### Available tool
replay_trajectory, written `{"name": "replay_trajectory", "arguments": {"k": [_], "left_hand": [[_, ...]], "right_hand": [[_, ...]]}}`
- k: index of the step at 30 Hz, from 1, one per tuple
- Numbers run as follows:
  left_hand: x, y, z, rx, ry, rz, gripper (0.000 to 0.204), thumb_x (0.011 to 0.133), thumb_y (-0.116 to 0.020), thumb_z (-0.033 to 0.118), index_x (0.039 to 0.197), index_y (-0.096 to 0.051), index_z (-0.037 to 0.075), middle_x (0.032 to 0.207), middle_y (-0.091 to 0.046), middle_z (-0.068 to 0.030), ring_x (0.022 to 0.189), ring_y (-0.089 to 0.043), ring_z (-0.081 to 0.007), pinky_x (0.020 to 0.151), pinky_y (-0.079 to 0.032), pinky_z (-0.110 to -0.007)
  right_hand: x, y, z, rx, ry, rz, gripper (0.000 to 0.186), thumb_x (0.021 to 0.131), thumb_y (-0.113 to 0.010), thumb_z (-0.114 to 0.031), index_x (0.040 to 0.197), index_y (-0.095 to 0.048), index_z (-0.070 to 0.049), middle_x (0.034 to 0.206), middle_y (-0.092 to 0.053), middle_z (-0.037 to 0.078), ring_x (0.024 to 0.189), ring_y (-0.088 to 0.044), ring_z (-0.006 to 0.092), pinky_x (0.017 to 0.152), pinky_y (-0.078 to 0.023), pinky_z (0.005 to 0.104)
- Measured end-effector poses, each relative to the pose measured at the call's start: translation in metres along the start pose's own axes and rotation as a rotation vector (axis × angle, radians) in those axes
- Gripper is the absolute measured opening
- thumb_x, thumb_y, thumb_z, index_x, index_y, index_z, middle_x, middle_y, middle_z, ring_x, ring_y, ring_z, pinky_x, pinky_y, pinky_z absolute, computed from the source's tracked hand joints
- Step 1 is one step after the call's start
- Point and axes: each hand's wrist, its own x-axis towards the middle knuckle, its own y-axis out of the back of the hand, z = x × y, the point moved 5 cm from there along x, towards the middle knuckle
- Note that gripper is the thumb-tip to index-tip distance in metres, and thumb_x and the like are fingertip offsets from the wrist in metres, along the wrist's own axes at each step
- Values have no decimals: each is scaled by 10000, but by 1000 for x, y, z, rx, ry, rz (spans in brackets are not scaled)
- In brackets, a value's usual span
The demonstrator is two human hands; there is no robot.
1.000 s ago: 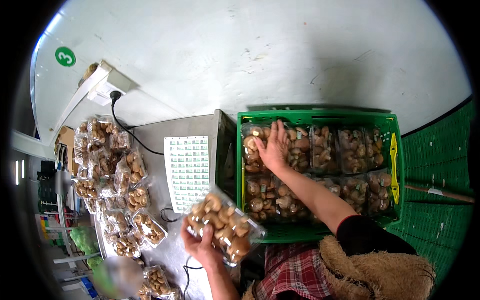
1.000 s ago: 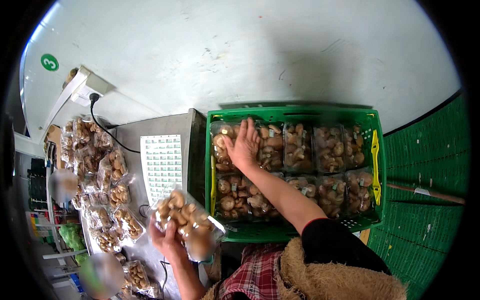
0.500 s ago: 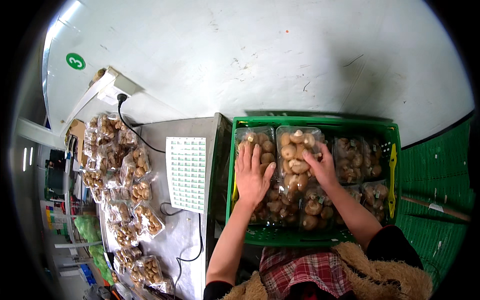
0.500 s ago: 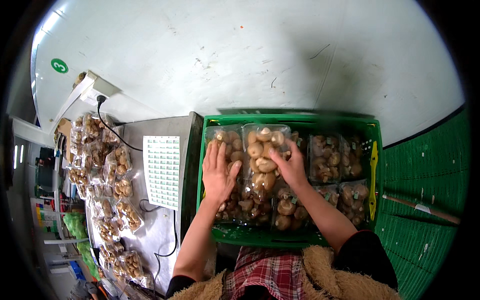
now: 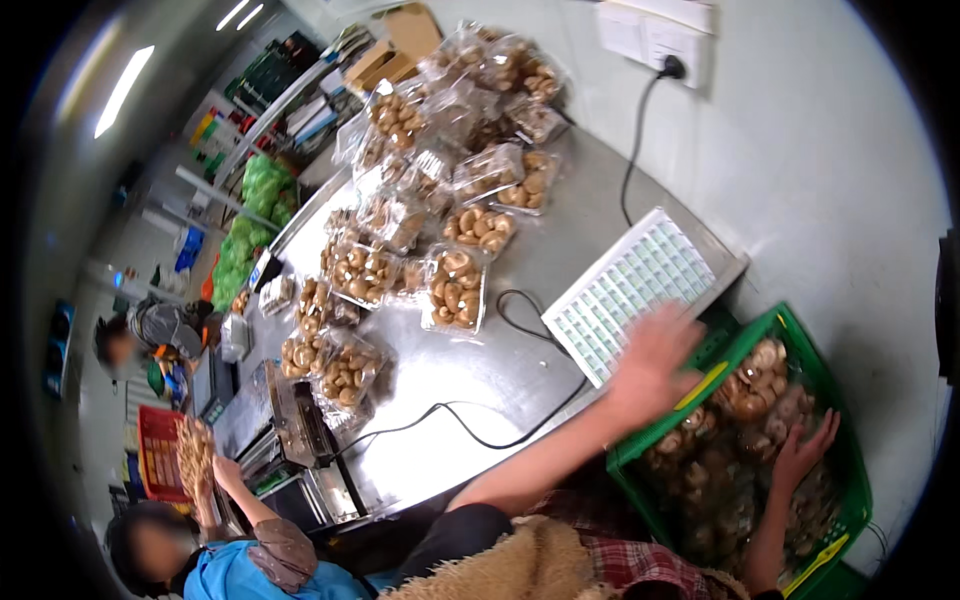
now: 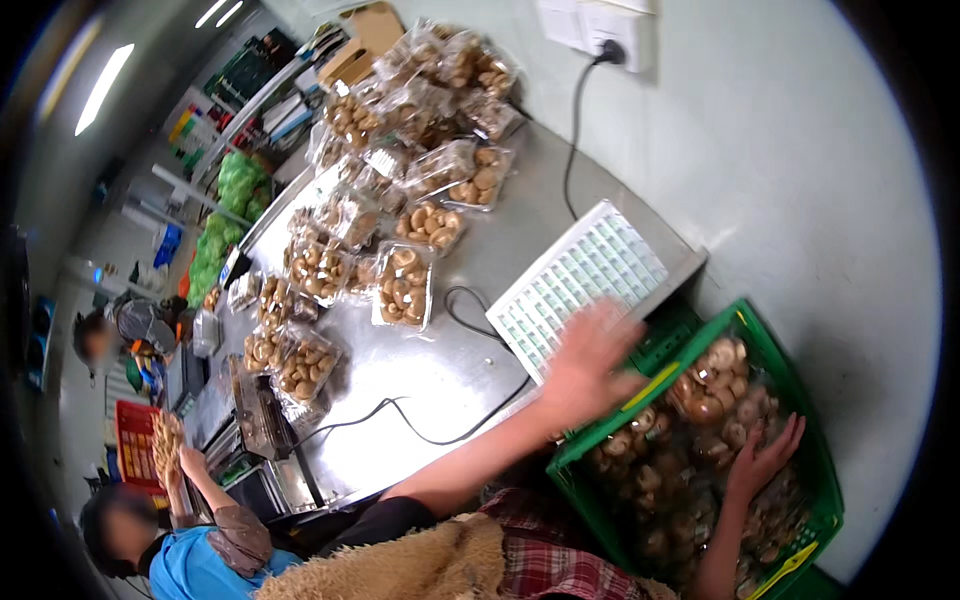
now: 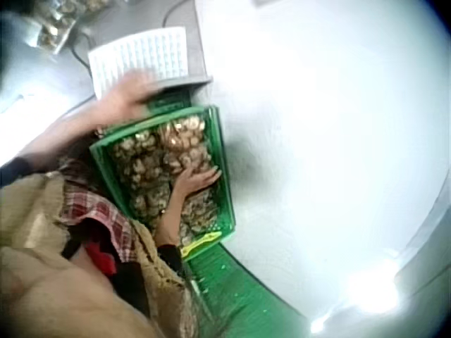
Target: The person picks up pre-packaged bags of mushrooms from a table, applies a label from a roll to each bag, and places the labeled bags into a green crate. The process is repeated for multiple bags.
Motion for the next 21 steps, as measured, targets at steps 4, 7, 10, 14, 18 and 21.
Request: {"name": "replay_trajectory", "arguments": {"k": [4, 7, 10, 14, 18, 21], "left_hand": [[-96, 133, -219, 582, 645, 479, 826, 736, -711, 415, 1326, -348, -36, 1382, -359, -245, 1301, -302, -404, 1042, -276, -475], [-139, 152, -284, 495, 930, 366, 866, 736, -683, 477, 1336, -325, -35, 1322, -440, -233, 1229, -413, -384, 1010, -318, -455], [-140, 147, -293, 130, 1088, 125, 844, 751, -641, 558, 1309, -401, -28, 1156, -568, -250, 1071, -547, -397, 901, -430, -430], [-186, 219, -342, 2, 1339, 941, 958, 693, -716, 537, 1313, -343, -91, 1238, -481, -263, 1200, -427, -380, 987, -359, -406], [-204, 254, -408, 23, 1668, 1356, 1012, 614, -803, 495, 1295, -342, -95, 1223, -460, -211, 1050, -520, -312, 837, -448, -403], [-214, 248, -430, -482, 1737, 1511, 894, 574, -838, 481, 1159, -449, -73, 1140, -506, -159, 941, -529, -281, 639, -460, -421]], "right_hand": [[25, -36, -247, 845, 221, -617, 437, 783, -625, 15, 1201, -499, 1, 1196, -542, 124, 990, -550, 222, 849, -450, 318], [-26, -131, -379, 1145, 154, -1138, 445, 834, -625, -46, 1251, -475, -10, 1163, -560, 107, 940, -581, 150, 804, -473, 270], [-73, -219, -466, 1033, 20, -1245, 741, 767, -731, -271, 1310, -366, 78, 1210, -521, 216, 1050, -553, 266, 855, -473, 340], [-89, -273, -515, 798, -110, -1125, 873, 704, -772, -329, 1316, -333, 112, 1230, -497, 258, 1106, -530, 315, 912, -441, 361], [-105, -287, -523, 777, -37, -1183, 816, 679, -786, -329, 1268, -399, 81, 1161, -536, 247, 1056, -551, 321, 901, -437, 371], [-111, -283, -524, 834, 39, -1182, 658, 682, -785, -330, 1135, -484, 41, 1093, -575, 222, 1012, -568, 323, 867, -445, 373]]}}
